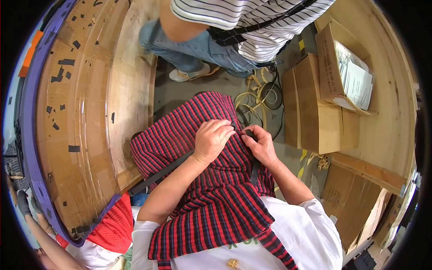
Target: Manually attaching small plastic clips and connectors to long black straps or rails at an assembly workbench.
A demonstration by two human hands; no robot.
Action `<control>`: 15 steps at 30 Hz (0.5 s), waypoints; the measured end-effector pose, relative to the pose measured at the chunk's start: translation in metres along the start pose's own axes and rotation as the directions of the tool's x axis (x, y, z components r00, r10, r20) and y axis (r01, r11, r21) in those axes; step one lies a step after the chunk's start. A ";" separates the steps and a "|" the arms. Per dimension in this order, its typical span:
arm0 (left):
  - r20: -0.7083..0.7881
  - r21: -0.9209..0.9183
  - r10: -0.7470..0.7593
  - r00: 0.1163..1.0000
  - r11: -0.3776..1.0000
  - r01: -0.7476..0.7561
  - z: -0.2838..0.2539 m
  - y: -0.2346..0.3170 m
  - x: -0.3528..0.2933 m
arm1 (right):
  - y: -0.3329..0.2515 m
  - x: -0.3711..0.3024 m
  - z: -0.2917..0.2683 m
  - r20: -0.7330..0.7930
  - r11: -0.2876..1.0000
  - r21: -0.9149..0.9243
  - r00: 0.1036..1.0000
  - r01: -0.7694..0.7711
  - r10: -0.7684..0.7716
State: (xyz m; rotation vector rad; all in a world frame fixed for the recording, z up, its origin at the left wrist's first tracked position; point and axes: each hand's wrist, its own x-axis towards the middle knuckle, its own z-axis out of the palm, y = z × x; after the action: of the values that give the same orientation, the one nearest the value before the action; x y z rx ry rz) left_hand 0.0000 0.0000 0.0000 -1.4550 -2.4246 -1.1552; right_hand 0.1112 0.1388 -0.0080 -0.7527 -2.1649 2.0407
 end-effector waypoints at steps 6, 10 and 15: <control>-0.015 -0.054 -0.111 0.994 0.992 0.110 -0.001 0.006 0.001 | -0.005 0.001 0.003 -0.039 0.999 0.023 0.999 0.036 -0.035; -0.002 -0.044 -0.111 0.994 0.993 0.111 0.000 0.003 0.000 | -0.009 0.001 0.007 -0.076 0.992 -0.030 0.989 0.125 -0.127; -0.002 -0.056 -0.115 0.993 0.992 0.114 0.001 0.002 0.000 | -0.010 0.001 0.010 -0.097 0.956 -0.149 0.959 0.252 -0.268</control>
State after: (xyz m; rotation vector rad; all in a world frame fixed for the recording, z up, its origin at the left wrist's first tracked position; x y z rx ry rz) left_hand 0.0018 0.0014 0.0004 -1.3406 -2.5217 -1.2572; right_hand 0.1035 0.1304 0.0001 -0.5473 -2.2187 1.6953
